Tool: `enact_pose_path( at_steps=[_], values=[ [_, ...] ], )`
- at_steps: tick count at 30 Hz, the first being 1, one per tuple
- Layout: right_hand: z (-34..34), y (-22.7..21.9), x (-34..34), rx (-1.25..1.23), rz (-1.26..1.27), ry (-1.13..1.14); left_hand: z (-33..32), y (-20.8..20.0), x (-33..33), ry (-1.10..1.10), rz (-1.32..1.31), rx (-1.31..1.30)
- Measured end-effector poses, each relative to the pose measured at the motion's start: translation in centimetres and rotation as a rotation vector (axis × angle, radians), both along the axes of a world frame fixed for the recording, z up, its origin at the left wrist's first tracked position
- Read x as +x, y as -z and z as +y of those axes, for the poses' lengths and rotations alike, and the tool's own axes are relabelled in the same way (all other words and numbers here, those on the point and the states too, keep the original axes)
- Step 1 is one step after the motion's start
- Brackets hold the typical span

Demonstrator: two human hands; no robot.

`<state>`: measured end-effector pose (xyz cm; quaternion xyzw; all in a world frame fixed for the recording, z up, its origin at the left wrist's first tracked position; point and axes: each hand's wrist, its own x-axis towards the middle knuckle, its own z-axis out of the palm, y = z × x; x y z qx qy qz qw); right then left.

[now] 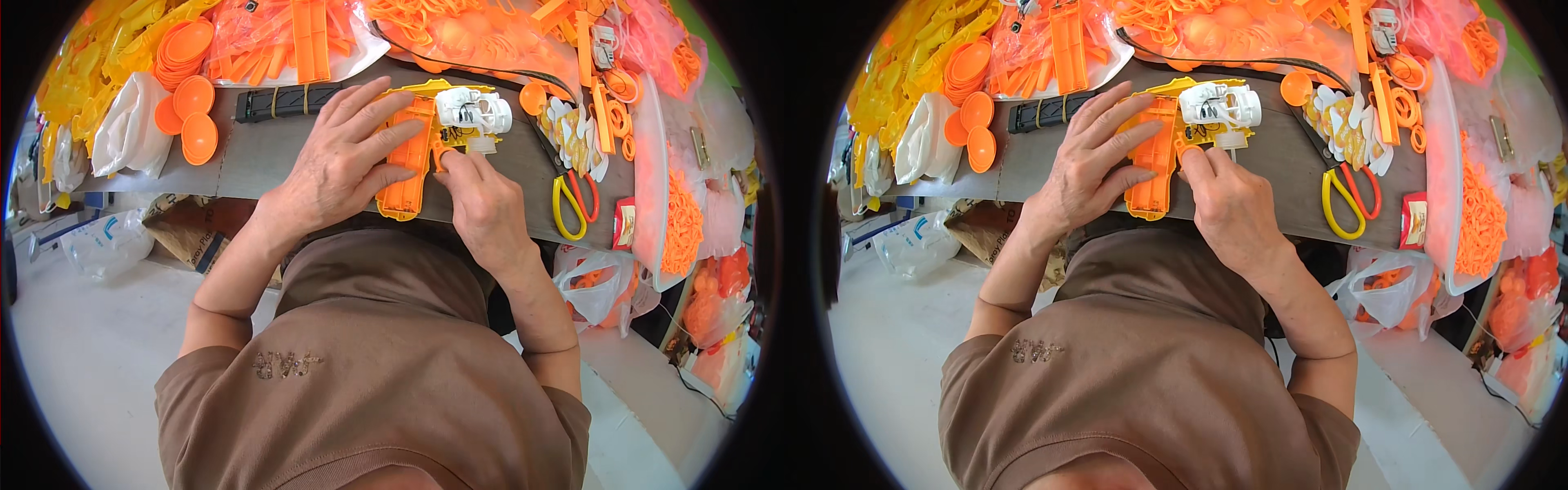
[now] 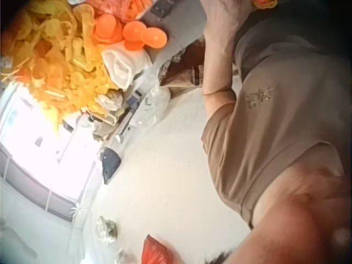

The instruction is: Assemble a yellow plastic toy gun by joining components and fitting internal parts.

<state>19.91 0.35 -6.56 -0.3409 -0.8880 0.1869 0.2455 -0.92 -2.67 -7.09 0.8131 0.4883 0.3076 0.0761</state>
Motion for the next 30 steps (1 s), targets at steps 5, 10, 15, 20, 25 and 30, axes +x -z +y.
enact_pose_path(
  at_steps=[5, 10, 15, 20, 25, 30],
  values=[
    [0.8, -0.6, -0.2, 0.030, -0.225, -0.032, 0.0, 0.4, 0.1, 0.010, -0.038, -0.005],
    [1.4, -1.1, -0.6, -0.122, -0.113, -0.098, 0.1, 0.2, 0.3, 0.004, 0.062, 0.010],
    [1.9, -1.1, -0.3, -0.100, -0.217, -0.131, 0.1, 0.1, 0.4, -0.018, 0.189, 0.022],
    [1.7, -1.6, -0.7, -0.122, -0.251, -0.125, 0.3, 0.4, 0.4, -0.001, 0.191, 0.034],
    [1.4, -1.4, -1.1, -0.034, -0.402, -0.108, 0.4, 0.3, 0.5, -0.028, 0.168, 0.134],
    [0.7, -1.3, -0.7, -0.043, -0.347, -0.070, 0.2, -0.5, -2.2, -0.159, -0.061, 0.253]
  ],
)
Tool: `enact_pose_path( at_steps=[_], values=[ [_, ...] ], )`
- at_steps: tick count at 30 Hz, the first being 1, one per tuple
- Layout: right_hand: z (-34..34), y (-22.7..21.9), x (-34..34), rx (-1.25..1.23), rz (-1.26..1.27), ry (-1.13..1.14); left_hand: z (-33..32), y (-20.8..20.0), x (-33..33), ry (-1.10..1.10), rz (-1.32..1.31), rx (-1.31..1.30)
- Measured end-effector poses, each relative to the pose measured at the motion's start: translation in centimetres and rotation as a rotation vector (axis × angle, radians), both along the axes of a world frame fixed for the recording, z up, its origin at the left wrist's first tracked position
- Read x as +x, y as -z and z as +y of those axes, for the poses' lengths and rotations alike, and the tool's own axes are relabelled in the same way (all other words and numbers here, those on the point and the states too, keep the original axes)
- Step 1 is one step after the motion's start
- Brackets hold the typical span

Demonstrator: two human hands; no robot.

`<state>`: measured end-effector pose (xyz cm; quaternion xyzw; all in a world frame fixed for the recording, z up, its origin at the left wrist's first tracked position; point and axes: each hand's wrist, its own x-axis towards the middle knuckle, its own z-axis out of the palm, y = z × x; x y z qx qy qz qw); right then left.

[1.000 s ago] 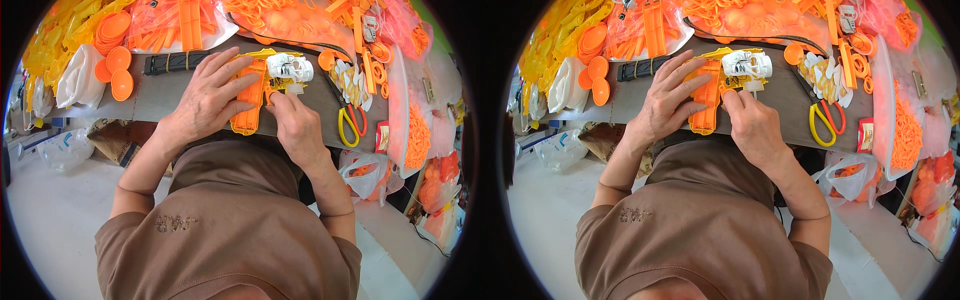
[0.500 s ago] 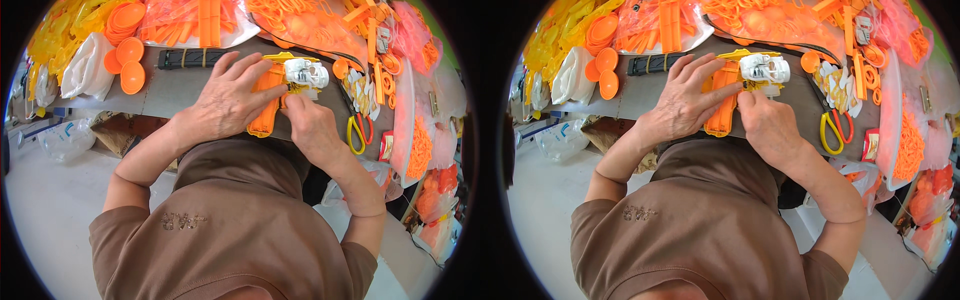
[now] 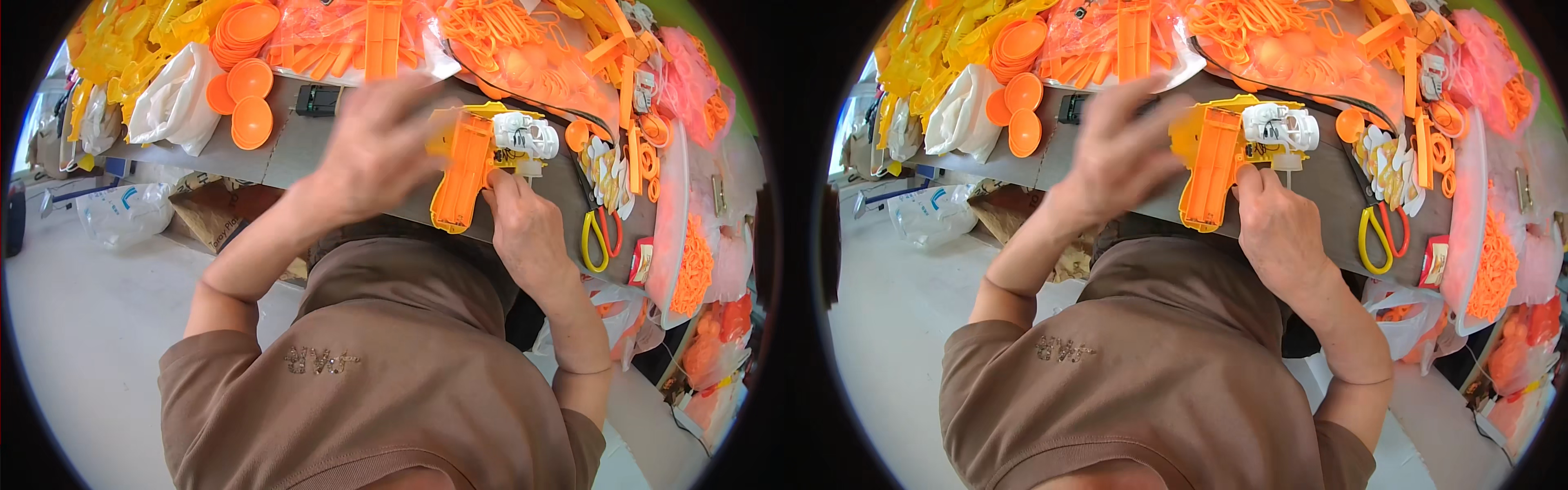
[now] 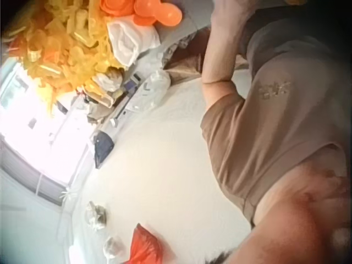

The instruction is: Assemble a yellow plastic toy gun by joining components and fitting internal parts.

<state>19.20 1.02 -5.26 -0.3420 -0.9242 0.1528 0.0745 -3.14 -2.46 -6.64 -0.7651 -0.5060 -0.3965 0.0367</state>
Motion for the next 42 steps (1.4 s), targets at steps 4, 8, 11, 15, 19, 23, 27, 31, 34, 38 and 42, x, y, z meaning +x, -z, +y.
enact_pose_path(
  at_steps=[4, 8, 11, 15, 19, 23, 27, 31, 34, 38, 42],
  values=[
    [-2.4, -0.2, 0.6, 0.090, 0.273, 0.119, -1.0, -1.6, -4.8, -0.345, 0.300, -0.218],
    [-3.8, 0.6, 0.3, 0.090, 0.280, 0.087, -1.2, -0.7, -5.9, -0.324, 0.422, -0.355],
    [-3.8, 1.4, 0.1, 0.076, 0.260, 0.067, -1.5, -0.7, -5.6, -0.339, 0.403, -0.374],
    [-3.5, 2.0, -0.1, 0.110, 0.210, 0.029, -2.5, -1.4, -5.2, -0.385, 0.060, -0.395],
    [-3.3, 2.6, -0.1, 0.169, 0.241, 0.011, -1.6, -3.6, -2.7, -0.091, -0.924, -0.265],
    [-3.2, 2.8, -0.2, 0.177, 0.251, -0.015, 1.6, -4.2, 0.6, 0.329, -1.435, -0.487],
    [-3.2, 3.1, -0.3, 0.213, 0.230, -0.038, 5.0, -2.6, 0.8, 0.439, -1.221, -0.689],
    [-3.0, 3.5, -0.2, 0.217, 0.285, -0.036, 5.6, -1.9, 2.1, 0.385, -1.209, -0.687],
    [-2.9, 3.7, 0.0, 0.213, 0.291, -0.039, 5.9, -1.3, 2.7, 0.336, -1.178, -0.617],
    [-2.4, 3.8, 0.3, 0.183, 0.316, -0.056, 5.7, -0.8, 3.1, 0.304, -1.091, -0.574],
    [-2.1, 4.4, 0.5, 0.191, 0.384, -0.071, 5.5, -0.1, 3.4, 0.335, -1.009, -0.506]
  ],
)
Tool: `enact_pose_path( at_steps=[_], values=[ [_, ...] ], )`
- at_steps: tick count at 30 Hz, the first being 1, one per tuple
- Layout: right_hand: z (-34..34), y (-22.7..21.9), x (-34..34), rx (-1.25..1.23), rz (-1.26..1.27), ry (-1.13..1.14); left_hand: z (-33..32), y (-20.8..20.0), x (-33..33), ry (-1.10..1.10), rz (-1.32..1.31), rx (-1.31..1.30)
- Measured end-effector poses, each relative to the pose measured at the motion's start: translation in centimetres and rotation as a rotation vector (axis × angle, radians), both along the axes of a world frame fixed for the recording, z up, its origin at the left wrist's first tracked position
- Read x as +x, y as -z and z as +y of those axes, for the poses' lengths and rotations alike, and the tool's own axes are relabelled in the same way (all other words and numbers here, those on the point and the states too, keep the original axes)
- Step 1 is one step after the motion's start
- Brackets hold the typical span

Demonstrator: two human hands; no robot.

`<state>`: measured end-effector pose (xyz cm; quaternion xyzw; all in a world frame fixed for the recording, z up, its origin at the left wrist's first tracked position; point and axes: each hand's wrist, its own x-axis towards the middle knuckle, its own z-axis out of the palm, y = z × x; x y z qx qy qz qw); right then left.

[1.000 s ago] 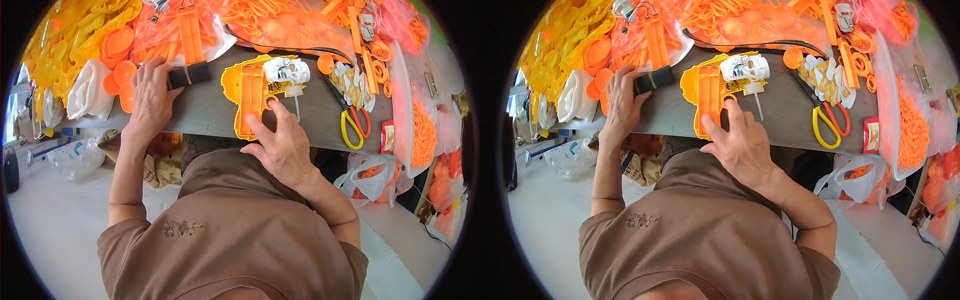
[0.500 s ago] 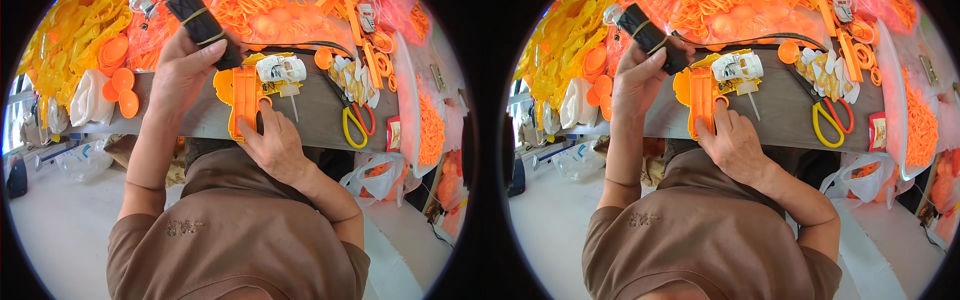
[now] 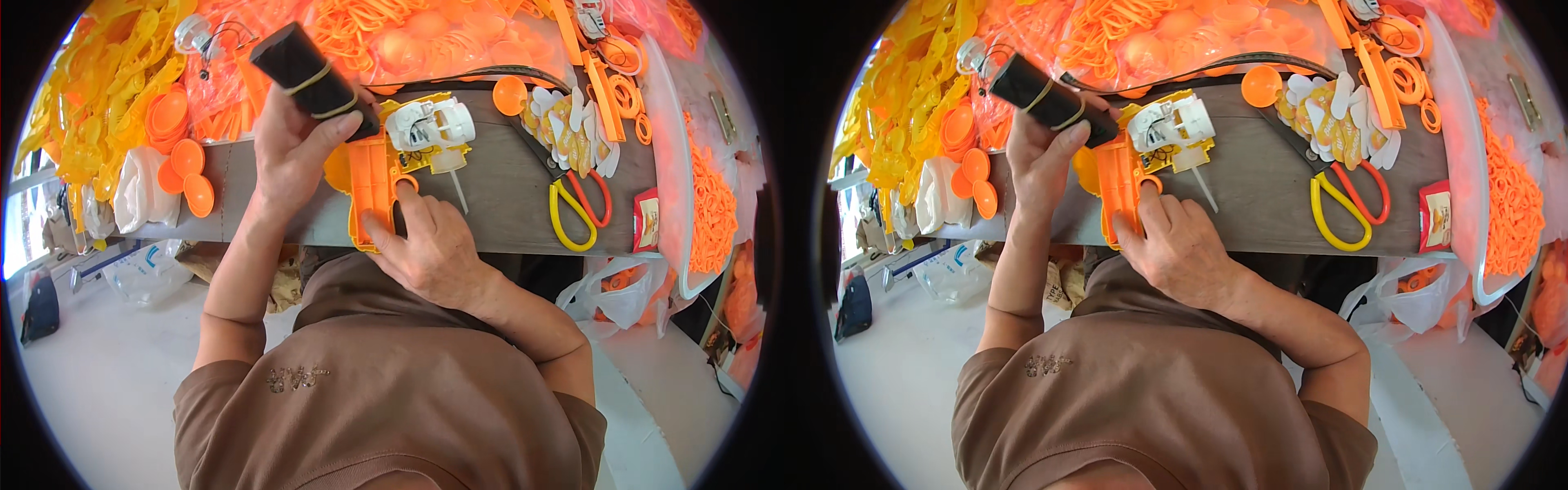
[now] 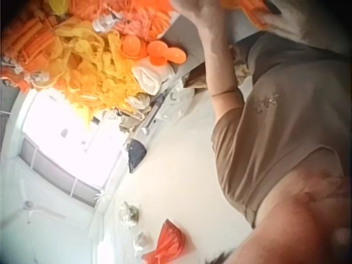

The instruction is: Assemble a yellow plastic toy gun by joining components and fitting internal parts.

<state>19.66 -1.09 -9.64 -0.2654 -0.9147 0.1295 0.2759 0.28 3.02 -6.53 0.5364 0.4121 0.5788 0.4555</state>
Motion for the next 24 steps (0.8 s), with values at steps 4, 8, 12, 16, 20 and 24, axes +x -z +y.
enact_pose_path(
  at_steps=[4, 8, 12, 16, 20, 24],
  values=[
    [0.5, 0.6, 0.1, 0.034, 0.059, -0.024, -0.1, 0.2, -0.2, 0.023, 0.073, 0.037],
    [0.9, 0.8, 0.2, 0.071, 0.096, -0.051, -0.3, 0.7, 0.0, -0.048, 0.067, 0.028],
    [1.0, 1.1, 0.3, 0.091, 0.134, -0.064, -0.4, 0.2, 0.0, -0.111, 0.137, -0.002],
    [1.2, 1.1, 0.2, 0.084, 0.168, -0.053, -0.4, 0.4, 0.6, -0.187, 0.170, 0.025],
    [1.1, 1.2, 0.2, 0.044, 0.192, -0.050, -0.4, 0.4, 0.3, -0.184, 0.218, 0.037],
    [1.0, 1.5, -0.1, 0.017, 0.227, -0.039, -0.1, 0.3, 0.9, -0.208, 0.174, 0.040]
  ],
)
